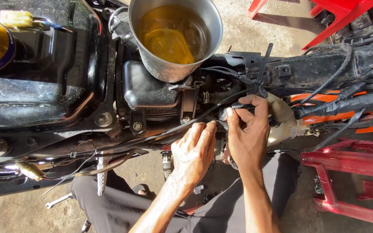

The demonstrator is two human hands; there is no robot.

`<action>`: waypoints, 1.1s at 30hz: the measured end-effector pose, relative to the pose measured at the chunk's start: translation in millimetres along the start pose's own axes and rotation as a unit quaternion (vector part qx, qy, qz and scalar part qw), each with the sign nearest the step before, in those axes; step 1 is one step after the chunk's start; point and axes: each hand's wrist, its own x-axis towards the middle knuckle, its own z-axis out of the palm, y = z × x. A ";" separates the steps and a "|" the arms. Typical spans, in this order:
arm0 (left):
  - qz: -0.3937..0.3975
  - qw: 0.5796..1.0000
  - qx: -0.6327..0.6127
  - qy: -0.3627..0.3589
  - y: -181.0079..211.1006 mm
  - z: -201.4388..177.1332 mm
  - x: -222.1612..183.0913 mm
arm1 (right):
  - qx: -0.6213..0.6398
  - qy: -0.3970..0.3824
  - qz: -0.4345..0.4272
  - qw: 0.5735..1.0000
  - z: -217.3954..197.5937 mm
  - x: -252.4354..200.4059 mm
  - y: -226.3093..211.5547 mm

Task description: Wrapping electrical tape around a motorcycle's wiring harness to protect and organize the electrical wires.

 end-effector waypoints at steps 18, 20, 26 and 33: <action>0.255 0.943 0.119 -0.177 -13.9 -5.5 44.2 | 0.025 0.014 -0.001 1.000 -3.2 9.0 -1.7; 0.260 0.944 0.113 -0.167 -15.1 -5.5 49.9 | 0.054 0.006 0.007 0.998 -4.7 9.1 3.0; 0.244 0.955 0.068 -0.153 -14.8 -16.8 60.2 | 0.066 -0.006 0.025 0.998 -7.8 10.2 1.0; 0.329 0.927 0.113 -0.138 -18.4 -28.7 65.4 | 0.028 -0.005 -0.009 1.000 -8.8 12.6 4.3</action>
